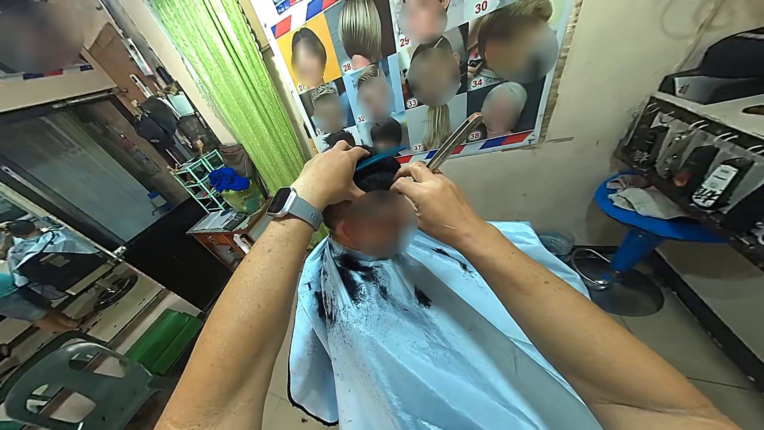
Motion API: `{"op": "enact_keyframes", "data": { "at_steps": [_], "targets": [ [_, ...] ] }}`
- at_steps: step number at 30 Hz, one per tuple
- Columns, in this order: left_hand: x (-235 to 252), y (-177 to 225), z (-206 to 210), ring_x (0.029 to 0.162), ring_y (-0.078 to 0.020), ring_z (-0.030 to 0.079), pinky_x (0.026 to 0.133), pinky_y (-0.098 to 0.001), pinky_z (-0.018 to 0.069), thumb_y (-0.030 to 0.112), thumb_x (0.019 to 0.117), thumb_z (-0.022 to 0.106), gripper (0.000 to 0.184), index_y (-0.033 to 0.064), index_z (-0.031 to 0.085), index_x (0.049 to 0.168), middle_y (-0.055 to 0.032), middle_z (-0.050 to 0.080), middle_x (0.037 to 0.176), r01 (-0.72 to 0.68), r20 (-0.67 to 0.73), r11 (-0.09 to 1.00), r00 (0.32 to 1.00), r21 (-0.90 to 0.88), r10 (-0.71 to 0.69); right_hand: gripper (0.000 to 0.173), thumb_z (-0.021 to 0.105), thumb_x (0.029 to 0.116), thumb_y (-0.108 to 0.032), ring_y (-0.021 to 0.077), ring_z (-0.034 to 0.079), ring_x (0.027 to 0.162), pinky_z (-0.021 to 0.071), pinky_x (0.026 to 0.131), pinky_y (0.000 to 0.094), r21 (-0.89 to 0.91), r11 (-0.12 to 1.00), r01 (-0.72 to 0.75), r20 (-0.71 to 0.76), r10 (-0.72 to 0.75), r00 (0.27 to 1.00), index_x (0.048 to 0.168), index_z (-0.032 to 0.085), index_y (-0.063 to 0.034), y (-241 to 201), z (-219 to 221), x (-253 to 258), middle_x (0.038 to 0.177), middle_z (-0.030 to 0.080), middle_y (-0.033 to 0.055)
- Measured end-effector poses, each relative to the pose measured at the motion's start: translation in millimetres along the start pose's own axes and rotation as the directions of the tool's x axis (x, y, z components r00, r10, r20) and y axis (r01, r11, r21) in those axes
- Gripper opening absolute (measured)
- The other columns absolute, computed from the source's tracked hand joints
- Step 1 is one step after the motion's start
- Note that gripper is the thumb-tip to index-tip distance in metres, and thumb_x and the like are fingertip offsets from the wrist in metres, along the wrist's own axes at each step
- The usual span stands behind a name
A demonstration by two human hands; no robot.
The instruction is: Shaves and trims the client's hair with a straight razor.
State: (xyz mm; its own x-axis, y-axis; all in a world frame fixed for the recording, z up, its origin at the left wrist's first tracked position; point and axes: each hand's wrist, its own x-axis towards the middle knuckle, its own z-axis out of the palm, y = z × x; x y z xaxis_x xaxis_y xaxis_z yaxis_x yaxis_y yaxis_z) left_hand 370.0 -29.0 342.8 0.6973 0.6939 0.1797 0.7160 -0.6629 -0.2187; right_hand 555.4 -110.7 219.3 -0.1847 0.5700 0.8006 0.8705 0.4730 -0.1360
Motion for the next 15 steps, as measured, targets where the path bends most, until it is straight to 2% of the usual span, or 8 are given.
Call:
{"op": "enact_keyframes", "data": {
  "at_steps": [2, 5, 15],
  "targets": [
    [-0.1, -0.1, -0.1, 0.119, -0.0317, 0.062, 0.093, -0.0572, 0.0540, 0.052, 0.0720, 0.088, 0.089, 0.0230, 0.053, 0.148, -0.0124, 0.053, 0.145, 0.001, -0.001, 1.000, 1.000, -0.002, -0.001, 0.012, 0.065, 0.0944, -0.016, 0.0314, 0.067, 0.106, 0.0568, 0.082, 0.0499, -0.014, 1.000, 0.003, 0.006, -0.003, 1.000, 0.104, 0.072, -0.0115, -0.1, 1.8, -0.9, 0.121, 0.066, 0.0121],
    [0.6, 0.1, 0.2, 0.120, -0.0317, 0.062, 0.093, -0.0577, 0.0541, 0.052, 0.0722, 0.088, 0.088, 0.0236, 0.053, 0.148, -0.0119, 0.053, 0.145, 0.000, -0.002, 1.000, 1.000, -0.002, 0.000, 0.012, 0.065, 0.0954, -0.016, 0.0300, 0.066, 0.109, 0.0557, 0.087, 0.0491, -0.006, 1.000, 0.011, -0.015, -0.011, 1.000, 0.104, 0.072, -0.0111, 0.2, 1.6, -1.0, 0.121, 0.066, 0.0117],
    [4.0, -0.8, 1.6, 0.120, -0.0318, 0.062, 0.093, -0.0577, 0.0537, 0.052, 0.0718, 0.088, 0.088, 0.0244, 0.053, 0.148, -0.0123, 0.053, 0.145, -0.005, 0.007, 1.000, 1.000, -0.005, 0.005, 0.012, 0.065, 0.0943, -0.016, 0.0314, 0.066, 0.107, 0.0562, 0.084, 0.0497, -0.014, 1.000, -0.003, 0.012, 0.004, 1.000, 0.103, 0.071, -0.0112, 2.3, 3.1, -2.4, 0.122, 0.066, 0.0118]
  ]
}}
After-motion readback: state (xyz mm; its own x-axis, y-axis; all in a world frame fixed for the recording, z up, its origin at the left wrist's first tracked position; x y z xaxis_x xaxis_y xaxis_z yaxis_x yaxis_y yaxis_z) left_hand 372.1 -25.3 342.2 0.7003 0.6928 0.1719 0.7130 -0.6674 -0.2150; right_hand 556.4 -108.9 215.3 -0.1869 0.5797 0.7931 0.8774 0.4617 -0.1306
